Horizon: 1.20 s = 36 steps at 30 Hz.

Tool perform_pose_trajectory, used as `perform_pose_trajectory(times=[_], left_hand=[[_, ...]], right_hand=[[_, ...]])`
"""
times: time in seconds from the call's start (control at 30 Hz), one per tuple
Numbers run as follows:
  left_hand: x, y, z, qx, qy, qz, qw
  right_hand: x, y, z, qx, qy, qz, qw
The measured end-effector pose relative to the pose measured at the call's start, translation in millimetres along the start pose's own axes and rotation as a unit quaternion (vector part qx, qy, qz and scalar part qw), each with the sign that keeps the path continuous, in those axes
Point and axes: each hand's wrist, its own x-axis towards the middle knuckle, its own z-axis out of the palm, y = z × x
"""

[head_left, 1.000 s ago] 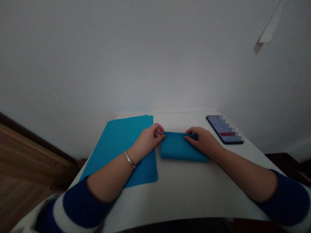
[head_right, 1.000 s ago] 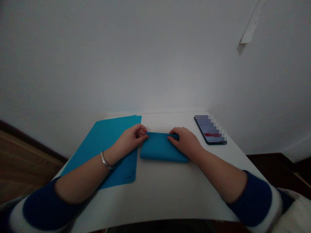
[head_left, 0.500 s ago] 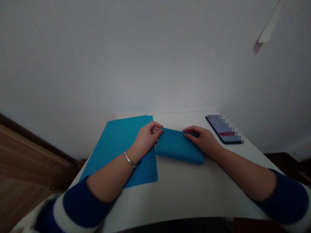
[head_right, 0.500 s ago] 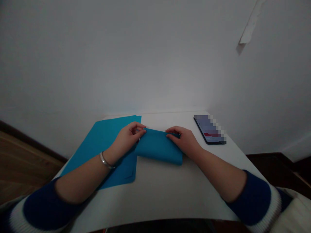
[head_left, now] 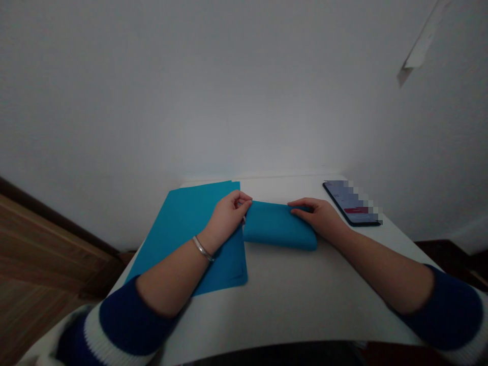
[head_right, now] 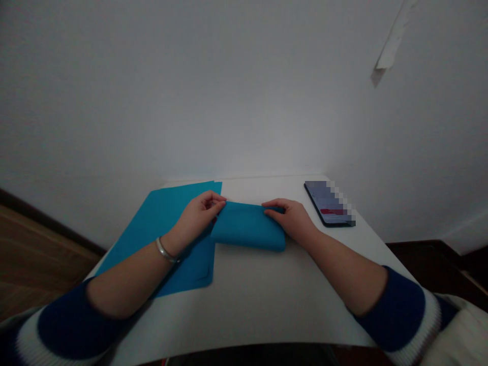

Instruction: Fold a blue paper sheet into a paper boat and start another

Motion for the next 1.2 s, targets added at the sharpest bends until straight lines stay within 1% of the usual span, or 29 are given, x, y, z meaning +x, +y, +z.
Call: perform_pose_trajectory(times=[0.1,0.23,0.4,0.63,0.73,0.83,0.9,1.0,1.13,1.2], left_hand=[[1,-3,0.2,0.022,-0.005,-0.002,1.0],[3,-8,-0.1,0.072,-0.008,0.012,0.997],[3,-8,-2.3,0.128,-0.03,0.02,0.991],[2,-11,-2.3,0.178,-0.065,0.023,0.982],[2,-13,-1.2,0.204,-0.064,0.049,0.976],[1,-11,-1.1,0.259,-0.064,0.09,0.96],[1,-9,-1.2,0.284,-0.07,0.104,0.951],[0,-8,-0.8,0.265,-0.057,0.083,0.959],[1,-7,-1.4,0.188,-0.052,0.043,0.98],[1,-5,-2.2,0.15,-0.046,0.023,0.987]], right_hand=[[2,1,-1,-0.015,0.001,0.008,1.0],[5,6,-4,-0.053,-0.001,0.008,0.999],[7,7,-6,-0.093,-0.012,0.001,0.996],[14,9,-7,-0.119,-0.047,-0.043,0.991],[16,10,-8,-0.136,-0.059,-0.064,0.987],[16,10,-8,-0.152,-0.06,-0.086,0.983],[15,10,-8,-0.157,-0.059,-0.098,0.981],[14,8,-7,-0.148,-0.058,-0.101,0.982],[14,8,-7,-0.099,-0.043,-0.056,0.993],[14,9,-7,-0.062,-0.052,-0.038,0.996]])
